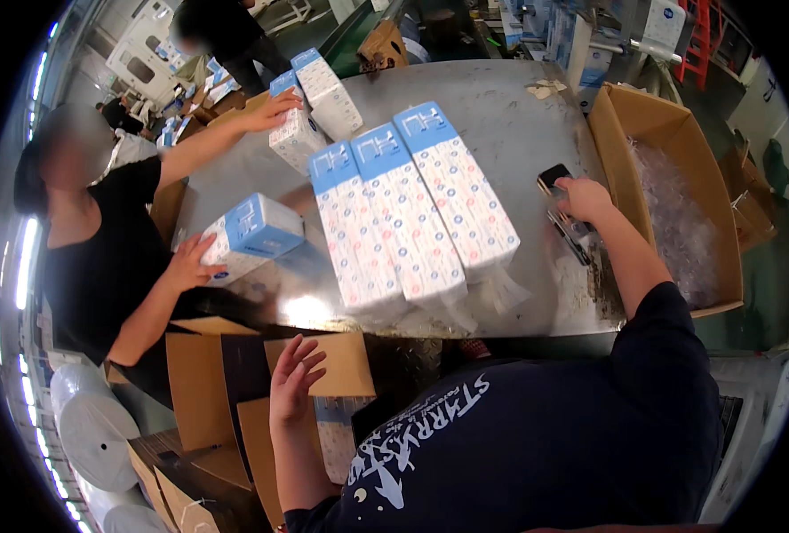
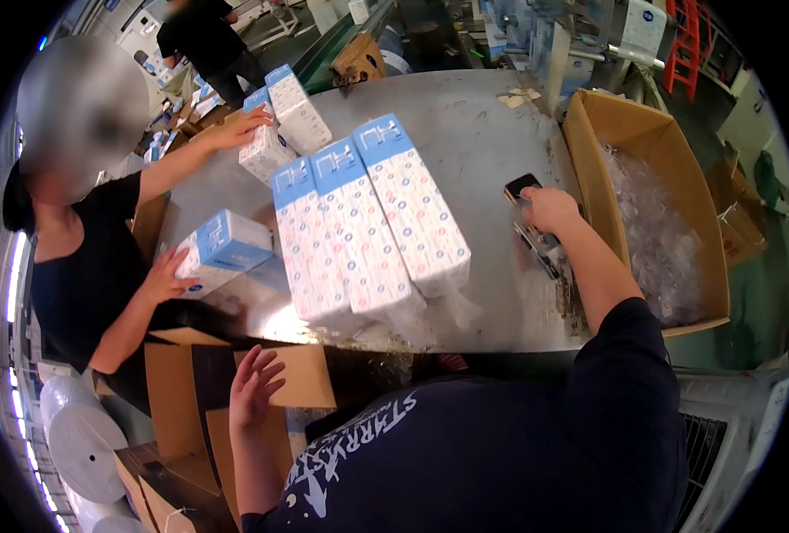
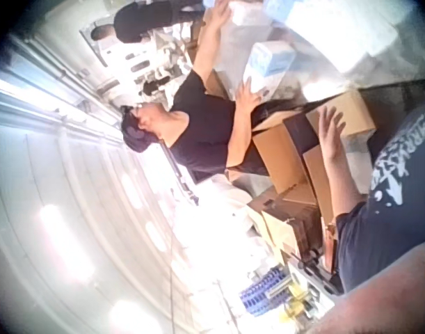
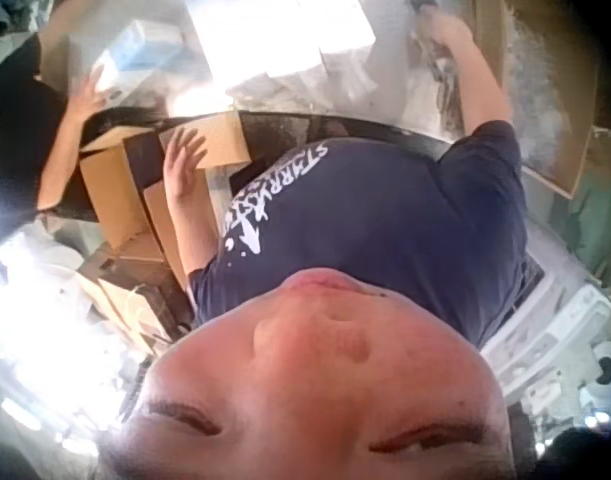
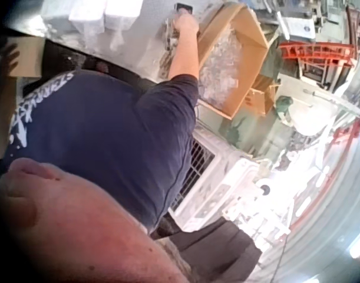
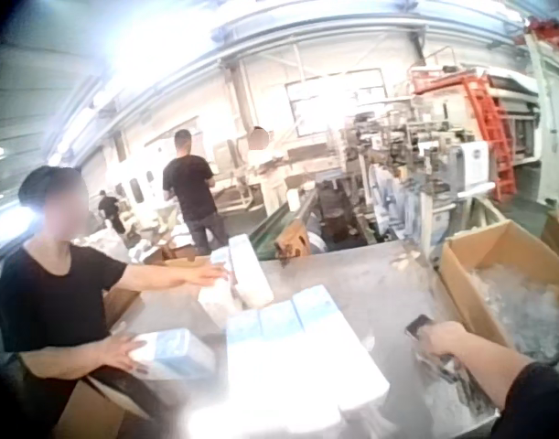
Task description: The person assembles cardboard boxes and packs rectangular packages into them by hand on a conveyor and work table.
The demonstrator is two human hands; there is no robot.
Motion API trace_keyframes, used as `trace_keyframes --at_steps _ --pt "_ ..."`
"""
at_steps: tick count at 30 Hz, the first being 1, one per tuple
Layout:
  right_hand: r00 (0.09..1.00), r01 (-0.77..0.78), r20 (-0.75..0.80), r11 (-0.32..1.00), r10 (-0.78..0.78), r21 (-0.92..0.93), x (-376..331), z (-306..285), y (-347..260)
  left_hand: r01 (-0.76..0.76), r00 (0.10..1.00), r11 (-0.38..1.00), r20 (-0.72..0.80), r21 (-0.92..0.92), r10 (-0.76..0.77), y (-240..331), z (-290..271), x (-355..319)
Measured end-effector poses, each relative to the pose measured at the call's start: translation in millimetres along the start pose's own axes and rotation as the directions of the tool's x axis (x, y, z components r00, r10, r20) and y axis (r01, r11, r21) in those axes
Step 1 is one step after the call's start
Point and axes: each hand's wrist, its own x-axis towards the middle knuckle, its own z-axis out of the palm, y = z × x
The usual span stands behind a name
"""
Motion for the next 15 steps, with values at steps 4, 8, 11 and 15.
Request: trace_keyframes --at_steps 4,8,11,15 --pt "0.997 0.013 -0.072 0.999 -0.017 -0.051 9.0 15.8 7.6 -0.017 0.994 0.997 -0.110 -0.077 0.008 -16.5 -20.2 -63.6" --pt "0.976 0.052 -0.213 0.998 -0.046 0.026 14.8 34.1 25.0 -0.032 0.986 0.989 -0.165 -0.146 0.007 -34.6 -29.9 -103.4" --pt "0.985 -0.030 -0.159 0.962 0.075 0.270 3.7 25.2 7.5 -0.004 0.965 0.983 -0.260 -0.184 -0.044 -40.2 -26.6 -128.1" --pt "0.950 -0.158 -0.238 0.970 0.199 0.184 -10.0 7.9 -13.1 -0.034 0.952 0.980 -0.304 -0.195 -0.028 -40.9 -33.6 -157.8"
